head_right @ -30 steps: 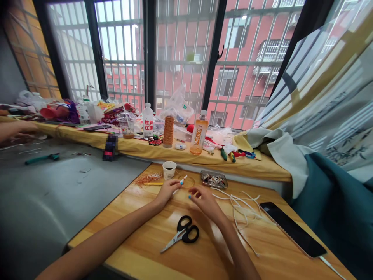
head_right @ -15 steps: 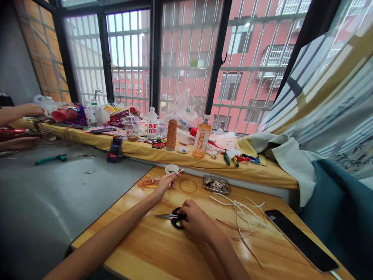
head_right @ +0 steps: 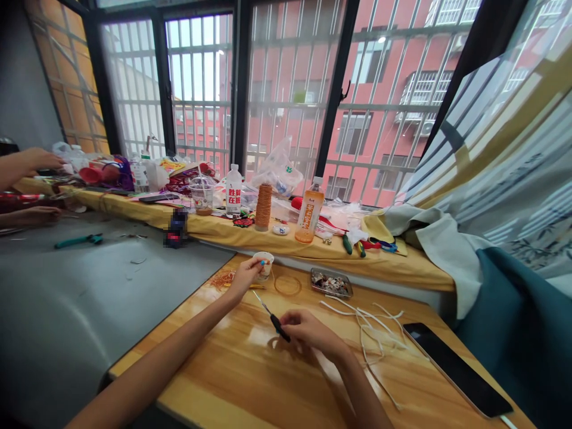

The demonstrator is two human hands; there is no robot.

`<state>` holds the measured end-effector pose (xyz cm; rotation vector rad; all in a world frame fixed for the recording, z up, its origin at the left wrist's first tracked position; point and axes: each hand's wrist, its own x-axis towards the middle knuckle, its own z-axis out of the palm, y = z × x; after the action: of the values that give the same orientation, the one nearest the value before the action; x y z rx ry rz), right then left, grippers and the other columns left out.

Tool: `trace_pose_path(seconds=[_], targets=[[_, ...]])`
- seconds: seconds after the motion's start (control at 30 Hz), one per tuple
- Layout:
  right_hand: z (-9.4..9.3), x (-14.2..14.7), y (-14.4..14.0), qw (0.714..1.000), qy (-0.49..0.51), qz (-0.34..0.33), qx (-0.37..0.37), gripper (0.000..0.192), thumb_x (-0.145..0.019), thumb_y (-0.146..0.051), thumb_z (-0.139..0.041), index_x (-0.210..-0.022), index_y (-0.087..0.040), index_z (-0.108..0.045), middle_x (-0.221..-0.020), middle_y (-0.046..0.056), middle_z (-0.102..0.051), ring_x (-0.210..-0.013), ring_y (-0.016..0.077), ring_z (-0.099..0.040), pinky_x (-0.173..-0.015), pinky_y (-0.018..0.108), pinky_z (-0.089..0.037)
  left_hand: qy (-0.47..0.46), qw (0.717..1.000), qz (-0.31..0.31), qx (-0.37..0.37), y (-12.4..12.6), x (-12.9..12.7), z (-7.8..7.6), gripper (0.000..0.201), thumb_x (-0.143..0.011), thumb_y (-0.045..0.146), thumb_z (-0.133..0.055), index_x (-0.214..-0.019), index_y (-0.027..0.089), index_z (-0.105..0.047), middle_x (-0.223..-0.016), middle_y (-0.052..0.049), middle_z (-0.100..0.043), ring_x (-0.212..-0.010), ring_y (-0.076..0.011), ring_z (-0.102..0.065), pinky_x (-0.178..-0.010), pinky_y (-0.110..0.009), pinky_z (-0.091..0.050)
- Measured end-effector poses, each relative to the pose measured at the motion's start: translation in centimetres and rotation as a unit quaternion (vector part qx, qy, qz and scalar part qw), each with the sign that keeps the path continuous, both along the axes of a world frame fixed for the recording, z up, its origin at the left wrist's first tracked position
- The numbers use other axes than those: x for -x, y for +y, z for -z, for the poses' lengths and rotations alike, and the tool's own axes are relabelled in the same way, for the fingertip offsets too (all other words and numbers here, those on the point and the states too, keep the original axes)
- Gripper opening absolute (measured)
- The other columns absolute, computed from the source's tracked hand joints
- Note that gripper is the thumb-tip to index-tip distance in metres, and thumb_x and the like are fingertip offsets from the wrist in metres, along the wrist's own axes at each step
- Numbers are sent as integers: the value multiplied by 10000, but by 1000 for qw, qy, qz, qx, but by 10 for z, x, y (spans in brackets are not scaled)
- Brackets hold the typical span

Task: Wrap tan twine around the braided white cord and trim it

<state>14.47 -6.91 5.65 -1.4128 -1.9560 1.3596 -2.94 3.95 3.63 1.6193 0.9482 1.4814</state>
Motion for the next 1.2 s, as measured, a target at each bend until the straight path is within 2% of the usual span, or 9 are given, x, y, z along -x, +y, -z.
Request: trace_pose_path(seconds=[0.07, 0.13, 0.23, 0.33, 0.53, 0.63, 0.77, 0.93, 1.2], targets=[[0, 0, 1, 996, 83, 20, -22, 206, -671, -295, -480, -819, -169, -547, -654, -25, -520, -504, 60, -402, -429, 162, -257, 78, 994, -53, -49, -3, 2, -3, 210, -752, 235, -424, -827, 165, -607, -790, -24, -592, -766, -145, -494, -692, -247, -348], [3, 0, 4, 992, 111, 33, -43, 236, -668, -315, -496, -853, -174, -542, -691, -23, -509, -537, 65, -396, -442, 162, -261, 174, 975, -105, -87, -8, 4, -8, 199, -762, 207, -420, -814, 194, -612, -845, -18, -593, -858, -161, -470, -765, -281, -308], [7, -1, 11, 991, 57, 67, -105, 225, -640, -339, -531, -762, -153, -555, -633, -27, -475, -540, 78, -383, -468, 183, -273, 285, 938, -154, -121, -15, 4, -14, 193, -773, 181, -424, -789, 226, -611, -820, -6, -574, -883, -167, -436, -784, -320, -247], [10, -3, 17, 976, -24, 89, -195, 235, -615, -366, -565, -606, -132, -553, -586, -18, -470, -573, 99, -400, -520, 204, -287, 330, 917, -157, -163, -18, 3, -14, 203, -776, 141, -421, -780, 232, -602, -823, 1, -551, -871, -154, -423, -765, -319, -220], [19, -5, 23, 986, -19, 79, -143, 297, -658, -415, -514, -663, -129, -593, -581, -16, -508, -560, 109, -422, -517, 209, -286, 348, 907, -95, -215, -17, 2, -7, 190, -797, 136, -414, -824, 225, -580, -825, 7, -566, -873, -155, -432, -746, -322, -196], [22, -7, 25, 982, -38, 94, -161, 309, -654, -429, -514, -667, -132, -597, -593, -14, -522, -565, 111, -424, -516, 210, -281, 340, 914, -70, -209, -18, 1, -6, 195, -803, 125, -402, -845, 220, -567, -818, 11, -573, -855, -152, -443, -750, -321, -195], [16, -7, 23, 980, -75, 97, -157, 297, -646, -414, -516, -637, -129, -597, -564, -14, -512, -542, 104, -401, -492, 207, -260, 312, 930, -74, -182, -18, 1, -7, 191, -794, 91, -392, -853, 189, -545, -814, 8, -571, -820, -138, -461, -747, -310, -205], [5, -8, 17, 986, -96, 86, -106, 268, -638, -385, -522, -679, -139, -622, -550, -19, -515, -511, 90, -382, -464, 200, -253, 331, 921, -84, -187, -18, 3, -10, 174, -801, 110, -407, -808, 190, -561, -825, 11, -589, -856, -146, -457, -747, -315, -200], [19, -13, 24, 984, -107, 74, -121, 383, -645, -494, -498, -588, -126, -591, -484, -31, -445, -466, 71, -329, -441, 201, -224, 350, 909, -64, -215, -19, 2, -6, 175, -799, 140, -439, -817, 219, -594, -802, 17, -609, -835, -146, -459, -758, -330, -187]])
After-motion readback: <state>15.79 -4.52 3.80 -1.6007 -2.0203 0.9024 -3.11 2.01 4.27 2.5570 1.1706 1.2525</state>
